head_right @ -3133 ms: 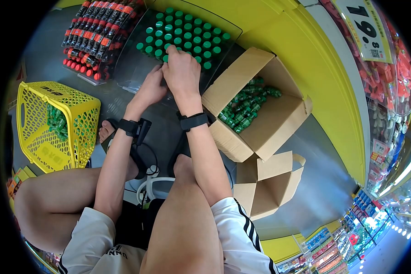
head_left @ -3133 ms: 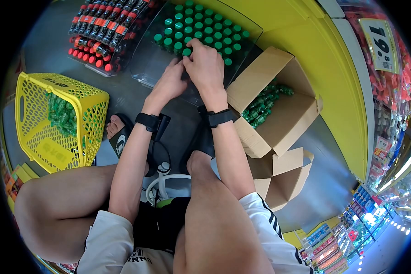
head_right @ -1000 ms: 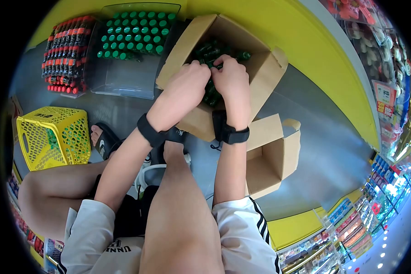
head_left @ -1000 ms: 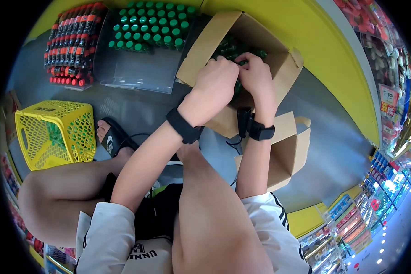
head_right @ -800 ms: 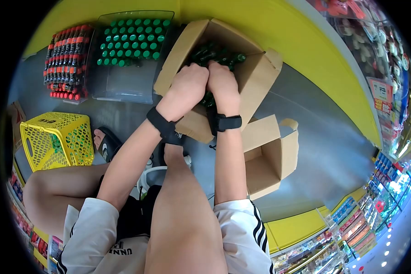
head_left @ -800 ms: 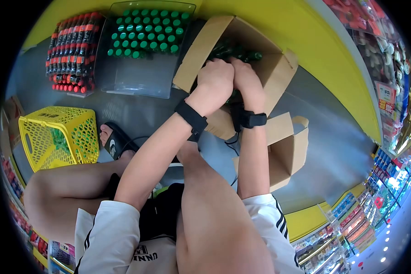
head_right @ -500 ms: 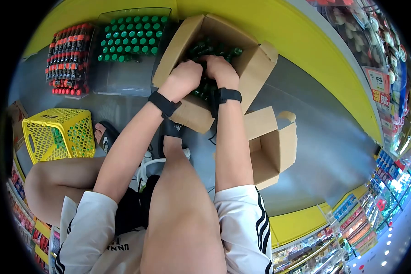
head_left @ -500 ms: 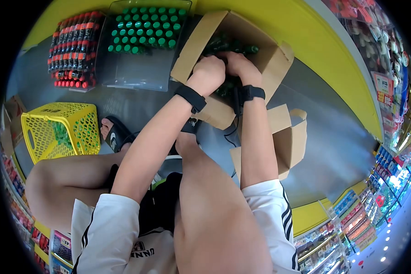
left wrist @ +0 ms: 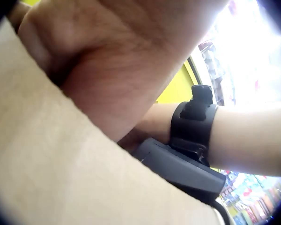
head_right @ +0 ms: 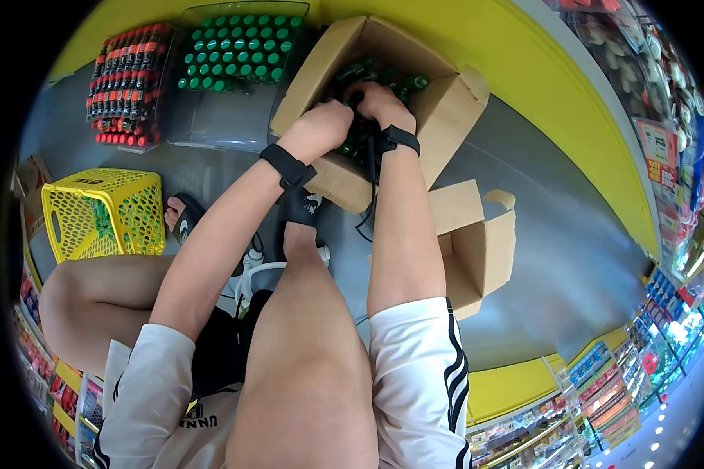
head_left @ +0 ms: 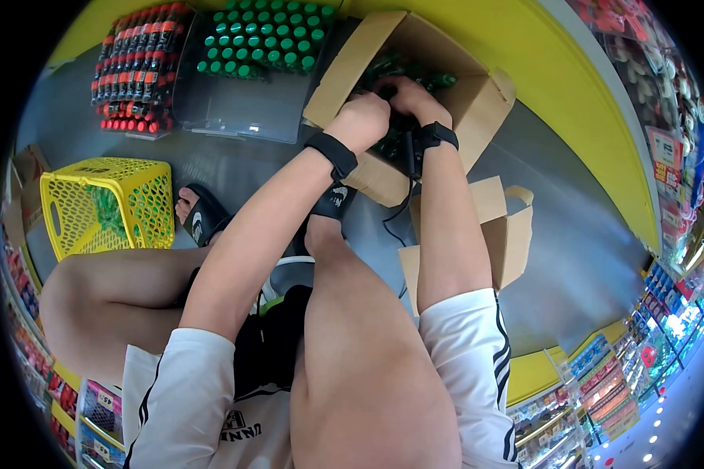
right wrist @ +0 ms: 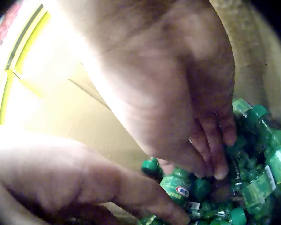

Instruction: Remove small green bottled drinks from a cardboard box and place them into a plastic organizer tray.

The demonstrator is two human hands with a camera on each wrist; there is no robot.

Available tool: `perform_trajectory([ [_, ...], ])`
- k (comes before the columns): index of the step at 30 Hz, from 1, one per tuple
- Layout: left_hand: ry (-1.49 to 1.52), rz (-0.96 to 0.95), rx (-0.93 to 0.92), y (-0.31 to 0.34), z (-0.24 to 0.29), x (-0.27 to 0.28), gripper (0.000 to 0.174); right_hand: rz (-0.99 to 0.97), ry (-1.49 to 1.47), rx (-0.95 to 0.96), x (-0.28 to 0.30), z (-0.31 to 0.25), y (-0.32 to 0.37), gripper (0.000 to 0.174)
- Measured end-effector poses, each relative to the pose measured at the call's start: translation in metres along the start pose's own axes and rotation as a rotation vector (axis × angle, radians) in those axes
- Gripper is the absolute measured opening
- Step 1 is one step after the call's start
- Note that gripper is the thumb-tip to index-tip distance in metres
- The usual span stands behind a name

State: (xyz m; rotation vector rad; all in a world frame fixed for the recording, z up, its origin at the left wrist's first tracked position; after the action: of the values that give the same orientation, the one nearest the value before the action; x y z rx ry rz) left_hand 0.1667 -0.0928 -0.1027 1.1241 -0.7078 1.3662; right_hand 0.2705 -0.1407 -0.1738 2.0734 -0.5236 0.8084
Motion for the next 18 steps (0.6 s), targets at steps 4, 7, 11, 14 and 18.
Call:
perform_trajectory([
  [4,0.045,-0.002,0.016,-0.004,-0.003,0.0,0.023,0.02,0.015,-0.053,0.001,0.003,-0.003,0.05],
  [7,0.075,-0.035,0.009,-0.007,-0.003,0.0,0.023,0.01,0.036,-0.078,0.002,0.005,-0.003,0.049],
  [11,0.025,-0.06,-0.03,-0.005,0.003,0.009,0.021,0.013,0.03,-0.117,0.001,0.008,-0.005,0.048],
  [14,-0.03,-0.099,-0.06,-0.008,0.006,0.014,0.019,0.013,0.036,-0.124,0.003,0.009,-0.003,0.046],
  [18,-0.035,-0.014,-0.166,-0.02,0.006,0.008,0.018,0.003,0.004,-0.188,0.012,0.006,0.004,0.039],
])
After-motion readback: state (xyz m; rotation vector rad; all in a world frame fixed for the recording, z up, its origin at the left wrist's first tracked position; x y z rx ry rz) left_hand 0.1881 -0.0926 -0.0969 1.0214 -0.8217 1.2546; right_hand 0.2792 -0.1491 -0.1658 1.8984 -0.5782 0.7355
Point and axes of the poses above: each hand's wrist, its own y-axis away from the middle knuckle, its own x-axis out of the back of the hand, z = x × y, the point moved 7 cm from there along -y, towards the middle knuckle, and after that the axes turned 12 degrees about z, right-handed, at the moved point
